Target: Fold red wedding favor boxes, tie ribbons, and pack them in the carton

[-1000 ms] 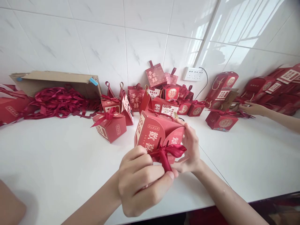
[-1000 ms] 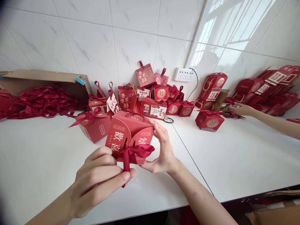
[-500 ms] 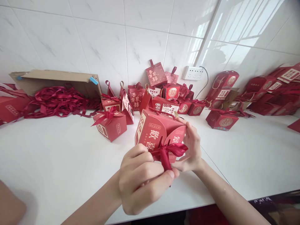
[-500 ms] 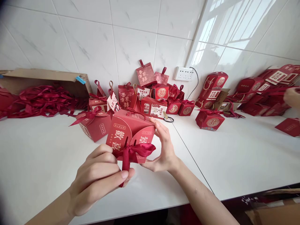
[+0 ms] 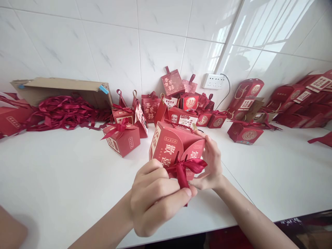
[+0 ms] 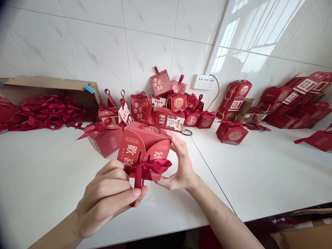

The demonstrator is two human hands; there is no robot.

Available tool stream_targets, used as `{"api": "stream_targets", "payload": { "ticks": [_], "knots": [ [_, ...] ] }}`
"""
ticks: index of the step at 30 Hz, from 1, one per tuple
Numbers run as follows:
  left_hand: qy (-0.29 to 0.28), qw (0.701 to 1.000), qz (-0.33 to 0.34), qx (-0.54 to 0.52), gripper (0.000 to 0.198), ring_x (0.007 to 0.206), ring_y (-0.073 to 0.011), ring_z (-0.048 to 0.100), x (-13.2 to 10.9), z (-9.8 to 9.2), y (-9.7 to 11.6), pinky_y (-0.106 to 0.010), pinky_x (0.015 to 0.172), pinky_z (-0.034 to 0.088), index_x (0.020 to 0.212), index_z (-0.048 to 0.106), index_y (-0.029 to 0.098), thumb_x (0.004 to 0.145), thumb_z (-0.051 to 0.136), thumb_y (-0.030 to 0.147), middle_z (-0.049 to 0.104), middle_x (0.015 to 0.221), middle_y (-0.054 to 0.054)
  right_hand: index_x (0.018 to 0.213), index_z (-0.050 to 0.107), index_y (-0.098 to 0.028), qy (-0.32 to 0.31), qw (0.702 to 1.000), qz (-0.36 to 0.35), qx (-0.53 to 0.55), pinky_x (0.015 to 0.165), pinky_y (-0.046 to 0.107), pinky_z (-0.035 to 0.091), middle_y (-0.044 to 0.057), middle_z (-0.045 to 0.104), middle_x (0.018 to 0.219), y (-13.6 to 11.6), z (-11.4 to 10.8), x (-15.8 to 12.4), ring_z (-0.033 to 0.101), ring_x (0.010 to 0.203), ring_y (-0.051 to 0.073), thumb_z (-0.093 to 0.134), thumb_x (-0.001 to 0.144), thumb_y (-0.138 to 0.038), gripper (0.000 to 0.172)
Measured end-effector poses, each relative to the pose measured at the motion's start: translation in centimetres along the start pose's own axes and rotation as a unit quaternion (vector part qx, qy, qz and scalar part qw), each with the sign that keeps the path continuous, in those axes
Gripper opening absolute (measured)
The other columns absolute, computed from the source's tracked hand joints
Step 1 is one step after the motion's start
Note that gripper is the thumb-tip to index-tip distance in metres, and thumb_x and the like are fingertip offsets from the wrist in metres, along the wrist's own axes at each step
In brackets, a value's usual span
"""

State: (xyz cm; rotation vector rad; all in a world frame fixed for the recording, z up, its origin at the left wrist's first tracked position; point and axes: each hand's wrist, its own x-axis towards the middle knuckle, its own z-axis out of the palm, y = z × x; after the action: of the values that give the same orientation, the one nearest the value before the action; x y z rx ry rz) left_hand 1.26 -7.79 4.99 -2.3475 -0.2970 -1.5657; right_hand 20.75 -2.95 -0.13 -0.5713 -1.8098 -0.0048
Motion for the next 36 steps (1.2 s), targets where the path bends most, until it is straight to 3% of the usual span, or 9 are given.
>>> {"api": "stream_targets", "payload": {
  "ticks": [10,17,20,22,24,26,30,34,36],
  "knots": [
    [0.015,1.0,0.012,-0.009,0.016,0.051,-0.0082,0.051,-0.3,0.3,-0.5,-0.029,0.049,0.04,0.088,0.061,0.011,0.074,0.064,0.002,0.063,0.069,0.001,0.148,0.019,-0.031,-0.004,0.998,-0.01,0.055,0.099,0.056,0.048,0.011,0.032,0.144,-0.3,-0.1,0.3,0.035,0.134,0.036,0.076,0.066,-0.031,0.099],
    [0.083,0.996,-0.012,-0.002,0.007,0.052,-0.0087,0.051,-1.6,2.6,-2.3,-0.025,0.05,0.041,0.086,0.058,0.015,0.082,0.06,0.009,0.06,0.065,0.002,0.148,0.019,-0.028,-0.042,0.999,0.011,0.031,0.089,0.05,0.056,0.014,0.034,0.143,0.9,0.3,-0.1,0.039,0.131,0.033,0.074,0.071,-0.027,0.095],
    [0.095,0.992,-0.083,0.001,0.005,0.051,-0.009,0.05,-2.9,3.5,-3.9,-0.022,0.05,0.042,0.082,0.055,0.018,0.086,0.058,0.017,0.057,0.062,0.002,0.148,0.02,-0.028,-0.058,0.998,0.025,0.009,0.085,0.049,0.058,0.015,0.039,0.139,2.2,1.1,-0.6,0.045,0.126,0.032,0.072,0.071,-0.026,0.093],
    [0.074,0.98,-0.182,0.012,0.011,0.048,-0.0086,0.048,-3.8,3.7,-5.0,-0.021,0.049,0.042,0.079,0.056,0.019,0.088,0.057,0.026,0.056,0.06,0.003,0.148,0.019,-0.027,-0.064,0.997,0.033,0.0,0.084,0.049,0.058,0.015,0.04,0.137,3.0,1.5,-0.8,0.047,0.124,0.032,0.07,0.071,-0.027,0.093],
    [0.061,0.95,-0.305,0.026,0.019,0.047,-0.0091,0.048,-4.7,3.5,-6.2,-0.021,0.049,0.042,0.076,0.057,0.02,0.087,0.055,0.035,0.056,0.059,0.003,0.148,0.017,-0.027,-0.065,0.997,0.04,-0.011,0.084,0.049,0.058,0.015,0.039,0.136,3.6,1.6,-0.8,0.047,0.124,0.033,0.069,0.071,-0.027,0.093],
    [0.065,0.923,-0.378,0.036,0.02,0.052,-0.0107,0.052,-5.4,3.2,-7.1,-0.022,0.052,0.044,0.076,0.058,0.019,0.087,0.052,0.035,0.059,0.062,0.002,0.147,0.017,-0.026,-0.059,0.997,0.046,-0.031,0.085,0.049,0.057,0.016,0.038,0.136,3.7,1.4,-0.7,0.045,0.125,0.033,0.069,0.071,-0.027,0.092],
    [0.091,0.876,-0.471,0.048,0.026,0.06,-0.0153,0.058,-6.6,2.1,-7.9,-0.026,0.057,0.045,0.07,0.056,0.019,0.088,0.044,0.034,0.061,0.064,-0.001,0.146,0.017,-0.022,0.004,0.995,0.058,-0.082,0.082,0.048,0.056,0.018,0.037,0.134,2.5,0.3,-0.8,0.042,0.124,0.034,0.07,0.071,-0.033,0.093],
    [0.095,0.825,-0.555,0.041,0.03,0.058,-0.015,0.056,-7.5,1.3,-7.5,-0.028,0.057,0.044,0.068,0.055,0.017,0.09,0.04,0.031,0.058,0.062,-0.001,0.146,0.016,-0.018,0.109,0.978,0.14,-0.113,0.08,0.053,0.053,0.018,0.041,0.125,0.6,-0.6,-2.5,0.045,0.114,0.035,0.065,0.074,-0.047,0.093],
    [0.072,0.805,-0.588,0.028,0.03,0.058,-0.0126,0.055,-7.7,1.3,-6.9,-0.027,0.059,0.045,0.07,0.056,0.015,0.092,0.044,0.032,0.056,0.062,0.0,0.146,0.02,-0.016,0.089,0.973,0.193,-0.092,0.081,0.054,0.052,0.017,0.043,0.121,-0.1,-0.9,-3.5,0.048,0.112,0.034,0.062,0.074,-0.05,0.089]
  ]
}}
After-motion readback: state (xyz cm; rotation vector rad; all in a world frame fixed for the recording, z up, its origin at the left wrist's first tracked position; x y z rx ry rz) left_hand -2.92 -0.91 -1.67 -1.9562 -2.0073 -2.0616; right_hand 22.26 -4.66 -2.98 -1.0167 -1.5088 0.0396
